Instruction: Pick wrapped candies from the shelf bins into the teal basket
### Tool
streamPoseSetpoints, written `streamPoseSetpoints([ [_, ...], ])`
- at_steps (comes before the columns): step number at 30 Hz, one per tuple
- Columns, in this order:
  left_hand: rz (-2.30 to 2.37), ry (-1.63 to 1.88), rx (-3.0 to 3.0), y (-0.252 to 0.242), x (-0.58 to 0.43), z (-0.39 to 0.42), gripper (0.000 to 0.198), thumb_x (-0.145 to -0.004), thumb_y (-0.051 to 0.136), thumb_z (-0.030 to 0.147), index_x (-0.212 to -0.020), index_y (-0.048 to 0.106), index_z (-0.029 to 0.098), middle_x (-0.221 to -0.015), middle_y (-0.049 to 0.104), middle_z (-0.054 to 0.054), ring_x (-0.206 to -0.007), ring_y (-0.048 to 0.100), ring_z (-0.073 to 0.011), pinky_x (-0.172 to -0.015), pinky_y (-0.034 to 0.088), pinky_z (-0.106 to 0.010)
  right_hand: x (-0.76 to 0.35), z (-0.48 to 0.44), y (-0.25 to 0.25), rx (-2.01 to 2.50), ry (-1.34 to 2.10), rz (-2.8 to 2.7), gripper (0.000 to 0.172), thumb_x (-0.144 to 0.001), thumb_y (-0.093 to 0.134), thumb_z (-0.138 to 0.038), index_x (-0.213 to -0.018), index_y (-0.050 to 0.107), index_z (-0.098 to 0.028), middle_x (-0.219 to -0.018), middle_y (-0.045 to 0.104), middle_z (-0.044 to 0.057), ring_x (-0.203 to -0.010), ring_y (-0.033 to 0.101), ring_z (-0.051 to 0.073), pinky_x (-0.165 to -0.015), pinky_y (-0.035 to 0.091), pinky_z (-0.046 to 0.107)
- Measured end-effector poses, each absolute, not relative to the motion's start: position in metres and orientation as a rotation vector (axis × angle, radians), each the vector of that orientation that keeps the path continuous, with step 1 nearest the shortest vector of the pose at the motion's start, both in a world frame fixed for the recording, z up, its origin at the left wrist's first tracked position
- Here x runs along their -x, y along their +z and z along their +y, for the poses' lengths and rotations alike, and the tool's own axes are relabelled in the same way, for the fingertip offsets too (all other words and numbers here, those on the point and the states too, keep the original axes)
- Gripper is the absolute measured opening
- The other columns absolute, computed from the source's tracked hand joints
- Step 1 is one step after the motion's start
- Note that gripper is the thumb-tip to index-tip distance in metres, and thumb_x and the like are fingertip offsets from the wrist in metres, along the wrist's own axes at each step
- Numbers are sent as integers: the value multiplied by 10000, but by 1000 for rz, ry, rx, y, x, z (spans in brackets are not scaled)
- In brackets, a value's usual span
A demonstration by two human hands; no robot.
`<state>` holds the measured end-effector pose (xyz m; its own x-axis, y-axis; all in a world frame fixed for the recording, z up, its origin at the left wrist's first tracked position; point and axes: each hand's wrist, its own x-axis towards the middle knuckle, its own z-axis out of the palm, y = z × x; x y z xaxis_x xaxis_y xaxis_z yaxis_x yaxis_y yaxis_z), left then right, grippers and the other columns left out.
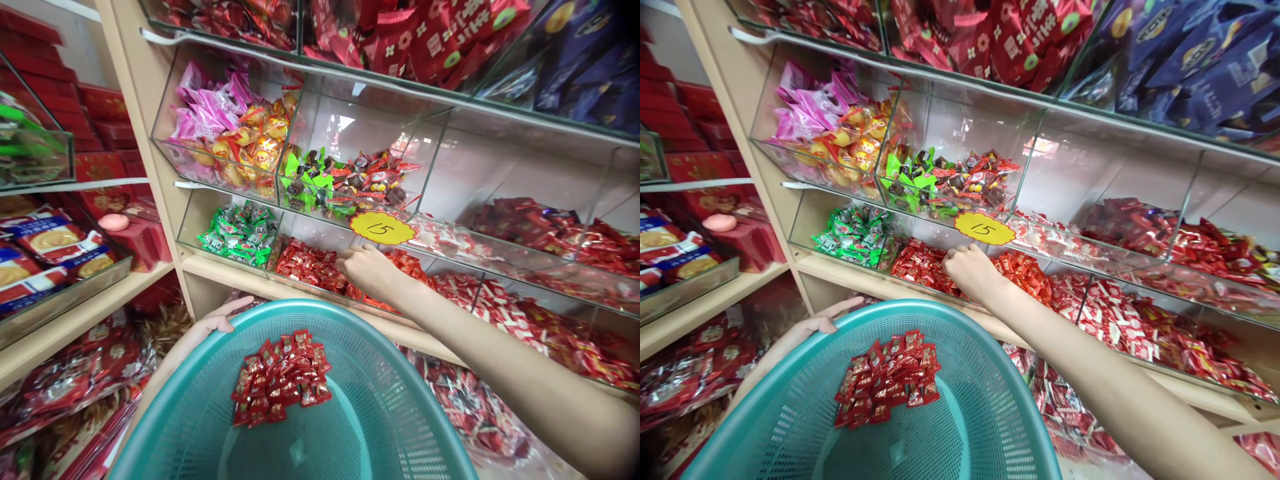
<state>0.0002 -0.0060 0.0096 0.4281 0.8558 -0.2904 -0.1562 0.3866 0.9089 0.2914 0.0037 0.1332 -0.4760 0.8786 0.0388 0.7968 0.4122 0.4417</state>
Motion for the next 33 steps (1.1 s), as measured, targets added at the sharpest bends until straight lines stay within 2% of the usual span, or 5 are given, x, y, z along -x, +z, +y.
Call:
streamPoseSetpoints([
  [5, 897, 803, -895, 13, -5, -11, 743, -668, 416, 150, -1405, 326, 157, -1321, 534, -27, -1222, 474, -253, -1021, 348, -333, -273, -31, 122, -1645, 207, 2743, 159, -838, 458, -155, -816, 615, -153, -852, 627, 69, -751, 556, 153, -626, 338, 260],
  [12, 901, 788, -911, 11, -3, -9, 751, -648, 415, 144, -1395, 353, 174, -1263, 584, 3, -1207, 495, -235, -992, 379, -312, -245, -42, 60, -2078, -1760, 2263, 103, -766, 547, -158, -662, 543, -161, -541, 525, -58, -451, 452, 59, -446, 321, 181],
  [16, 855, 744, -871, 5, 1, -2, 787, -612, 427, 120, -1393, 335, 145, -1194, 630, -17, -1135, 549, -247, -944, 414, -320, -237, -42, 41, -2183, -2359, 1764, 133, -787, 559, -186, -661, 536, -151, -545, 593, -39, -377, 424, 33, -364, 262, 152],
  [21, 803, 730, -847, -2, 3, 4, 814, -599, 461, 127, -1399, 314, 153, -1198, 628, -33, -1137, 544, -280, -951, 413, -365, -225, -46, 33, -2261, -2657, 1313, 199, -830, 478, -134, -632, 482, -152, -462, 593, -15, -297, 341, 27, -310, 161, 138],
  [33, 812, 715, -910, -2, 5, 6, 741, -621, 473, 124, -1354, 372, 157, -1228, 609, -25, -1199, 492, -264, -1000, 370, -345, -205, -50, 18, -2383, -2728, 1220, 195, -860, 412, -121, -673, 437, -169, -438, 601, -14, -252, 271, 26, -303, 95, 157],
])
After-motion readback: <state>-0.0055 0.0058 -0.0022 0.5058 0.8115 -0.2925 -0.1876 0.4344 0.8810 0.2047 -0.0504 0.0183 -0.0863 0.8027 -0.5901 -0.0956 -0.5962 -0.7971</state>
